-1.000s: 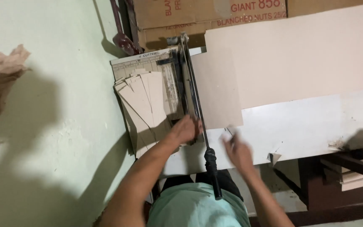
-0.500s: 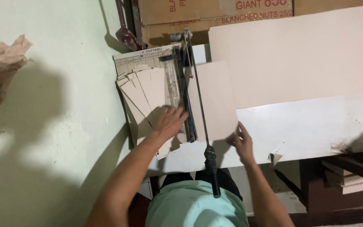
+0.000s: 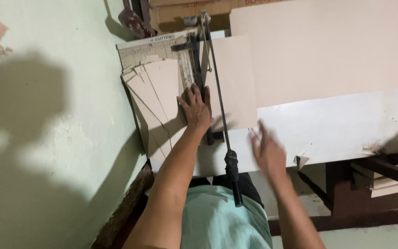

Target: The person uses a manual paper cutter to slice a large sheet of cardboard into smaller rectangular pieces. They repeatedly position the sheet, clamp it, and pull the cutting lever, then remove and restack the cut pieces on the table.

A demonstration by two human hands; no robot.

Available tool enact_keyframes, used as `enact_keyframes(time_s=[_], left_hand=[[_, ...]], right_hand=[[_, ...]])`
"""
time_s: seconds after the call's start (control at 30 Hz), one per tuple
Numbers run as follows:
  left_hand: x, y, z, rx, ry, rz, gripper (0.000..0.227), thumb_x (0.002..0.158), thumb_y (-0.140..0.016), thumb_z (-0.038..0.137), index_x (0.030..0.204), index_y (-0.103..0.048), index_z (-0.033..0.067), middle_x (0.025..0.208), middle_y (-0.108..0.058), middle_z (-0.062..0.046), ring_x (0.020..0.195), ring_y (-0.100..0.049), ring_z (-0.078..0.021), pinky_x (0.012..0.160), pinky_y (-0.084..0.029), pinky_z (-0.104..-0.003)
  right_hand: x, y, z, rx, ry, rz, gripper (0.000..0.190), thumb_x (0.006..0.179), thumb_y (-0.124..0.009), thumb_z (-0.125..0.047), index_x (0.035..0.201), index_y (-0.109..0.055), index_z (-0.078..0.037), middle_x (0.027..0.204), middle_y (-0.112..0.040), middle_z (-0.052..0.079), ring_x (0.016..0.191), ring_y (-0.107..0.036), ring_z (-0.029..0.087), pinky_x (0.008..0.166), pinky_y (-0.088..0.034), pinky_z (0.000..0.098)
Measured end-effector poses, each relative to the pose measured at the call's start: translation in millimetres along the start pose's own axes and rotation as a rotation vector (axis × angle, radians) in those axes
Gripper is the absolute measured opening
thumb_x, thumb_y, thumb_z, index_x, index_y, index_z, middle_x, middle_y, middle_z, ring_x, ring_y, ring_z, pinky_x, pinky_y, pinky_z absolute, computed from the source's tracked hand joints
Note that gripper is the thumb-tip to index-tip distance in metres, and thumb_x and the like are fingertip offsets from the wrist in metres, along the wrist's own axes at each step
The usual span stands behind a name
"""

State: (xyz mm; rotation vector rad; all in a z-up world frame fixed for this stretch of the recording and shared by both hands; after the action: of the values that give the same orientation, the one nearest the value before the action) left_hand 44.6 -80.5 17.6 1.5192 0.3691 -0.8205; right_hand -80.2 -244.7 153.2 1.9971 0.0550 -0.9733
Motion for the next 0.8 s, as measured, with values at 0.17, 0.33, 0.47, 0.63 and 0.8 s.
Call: enact_keyframes(time_s=[0.17, 0.33, 0.47, 0.63, 0.8], left_hand=[[14.4, -16.4, -0.9, 0.127, 0.027, -0.018, 0.128, 0.076, -0.081, 0.052, 0.162, 0.009, 0.0186, 0.165, 0.008, -0.029, 0.152, -0.001, -0.0501, 0.112, -0.007, -0.079], [3.7, -6.1, -0.7, -0.022, 0.013, -0.015, 0.108, 0.083, -0.079, 0.035, 0.164, -0.01, 0.0163, 0.165, -0.003, -0.028, 0.153, -0.004, -0.0485, 0.11, 0.001, -0.082], [-1.3, 19.3, -4.7, -0.062, -0.003, 0.062, 0.106, 0.083, -0.08, 0.036, 0.163, -0.014, 0.0155, 0.166, -0.008, -0.028, 0.154, -0.004, -0.048, 0.111, 0.005, -0.08], [-8.6, -3.8, -2.0, -0.051, 0.006, 0.009, 0.106, 0.083, -0.08, 0.036, 0.163, -0.013, 0.016, 0.167, -0.002, -0.027, 0.153, -0.003, -0.048, 0.111, 0.006, -0.082], [-18.3, 7.9, 2.2, -0.032, -0.003, 0.071, 0.102, 0.083, -0.08, 0.038, 0.162, -0.019, 0.0176, 0.167, -0.004, -0.026, 0.154, -0.006, -0.0457, 0.112, 0.005, -0.08]], right_hand=[[-55.1, -107.0, -1.6, -0.23, -0.097, -0.443, 0.118, 0.087, -0.059, -0.073, 0.166, 0.018, -0.031, 0.095, -0.072, 0.025, 0.082, -0.072, 0.046, 0.07, -0.057, 0.0522], [-7.8, -221.8, 80.4, -0.28, 0.245, 0.012, 0.093, 0.09, -0.049, -0.023, 0.167, 0.002, -0.008, 0.089, -0.075, 0.021, 0.075, -0.076, 0.041, 0.068, -0.06, 0.0526], [-15.4, -182.8, 62.4, -0.108, 0.107, -0.164, 0.093, 0.091, -0.053, -0.032, 0.167, 0.0, -0.022, 0.098, -0.074, 0.024, 0.089, -0.074, 0.049, 0.077, -0.057, 0.0616], [-12.7, -221.7, 81.5, -0.233, 0.173, -0.164, 0.095, 0.093, -0.048, -0.017, 0.166, 0.012, -0.009, 0.109, -0.071, 0.023, 0.091, -0.075, 0.044, 0.077, -0.059, 0.0515], [-21.9, -191.3, 76.6, -0.083, 0.171, -0.175, 0.093, 0.095, -0.051, -0.023, 0.167, 0.009, -0.019, 0.103, -0.073, 0.022, 0.087, -0.074, 0.047, 0.073, -0.056, 0.0569]])
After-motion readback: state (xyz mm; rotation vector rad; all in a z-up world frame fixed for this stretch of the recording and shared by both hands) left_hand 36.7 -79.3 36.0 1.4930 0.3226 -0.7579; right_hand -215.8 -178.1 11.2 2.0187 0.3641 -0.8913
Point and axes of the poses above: each hand's wrist, its own x-axis towards the middle knuckle, its own y-axis out of the back of the hand, z = x × y, the point moved 3 cm from there along x, towards the middle knuckle
